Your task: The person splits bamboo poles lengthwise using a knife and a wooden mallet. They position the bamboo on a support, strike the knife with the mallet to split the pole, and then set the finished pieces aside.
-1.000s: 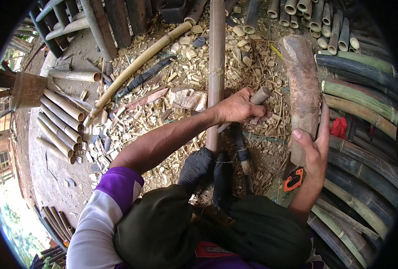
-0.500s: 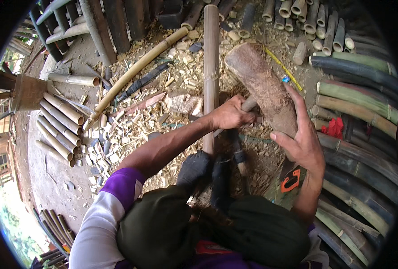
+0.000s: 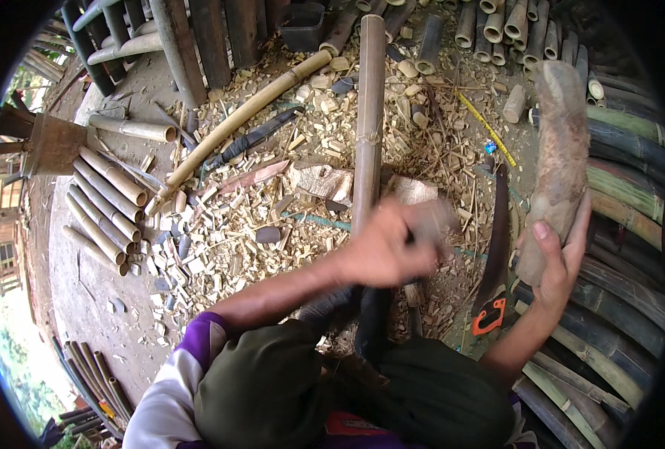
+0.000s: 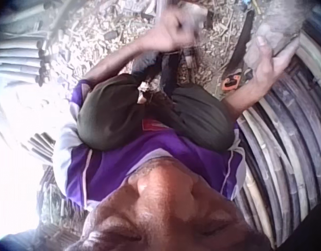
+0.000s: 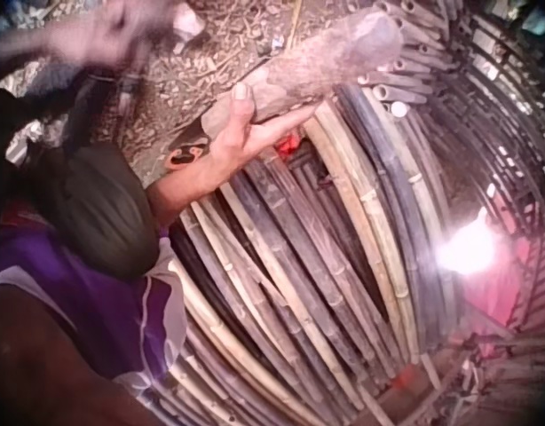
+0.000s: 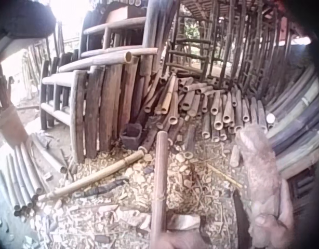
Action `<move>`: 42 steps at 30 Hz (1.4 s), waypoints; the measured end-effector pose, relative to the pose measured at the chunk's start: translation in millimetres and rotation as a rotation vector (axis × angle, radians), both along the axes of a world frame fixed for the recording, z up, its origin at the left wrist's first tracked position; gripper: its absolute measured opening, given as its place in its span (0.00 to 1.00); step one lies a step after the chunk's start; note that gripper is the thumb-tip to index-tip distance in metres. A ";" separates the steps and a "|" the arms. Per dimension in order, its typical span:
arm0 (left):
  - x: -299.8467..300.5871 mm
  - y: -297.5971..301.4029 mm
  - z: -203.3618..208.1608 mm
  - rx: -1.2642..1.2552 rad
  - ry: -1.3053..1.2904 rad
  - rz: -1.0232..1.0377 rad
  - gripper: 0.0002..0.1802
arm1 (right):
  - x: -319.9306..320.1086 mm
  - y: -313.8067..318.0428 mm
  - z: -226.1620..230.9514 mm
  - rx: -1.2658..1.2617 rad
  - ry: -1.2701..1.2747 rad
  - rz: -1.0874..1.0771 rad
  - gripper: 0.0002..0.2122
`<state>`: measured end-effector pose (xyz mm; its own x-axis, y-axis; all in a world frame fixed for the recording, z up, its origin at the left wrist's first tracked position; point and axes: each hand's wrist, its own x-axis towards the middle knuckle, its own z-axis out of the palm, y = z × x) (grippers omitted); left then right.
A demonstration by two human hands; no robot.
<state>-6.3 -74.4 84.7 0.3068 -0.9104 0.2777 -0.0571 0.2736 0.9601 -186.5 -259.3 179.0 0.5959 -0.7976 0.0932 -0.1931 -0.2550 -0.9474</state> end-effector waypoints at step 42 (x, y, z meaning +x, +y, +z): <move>78.5 -85.2 -47.8 0.181 0.107 0.881 0.13 | 168.8 1.8 40.3 -0.646 0.406 0.673 0.41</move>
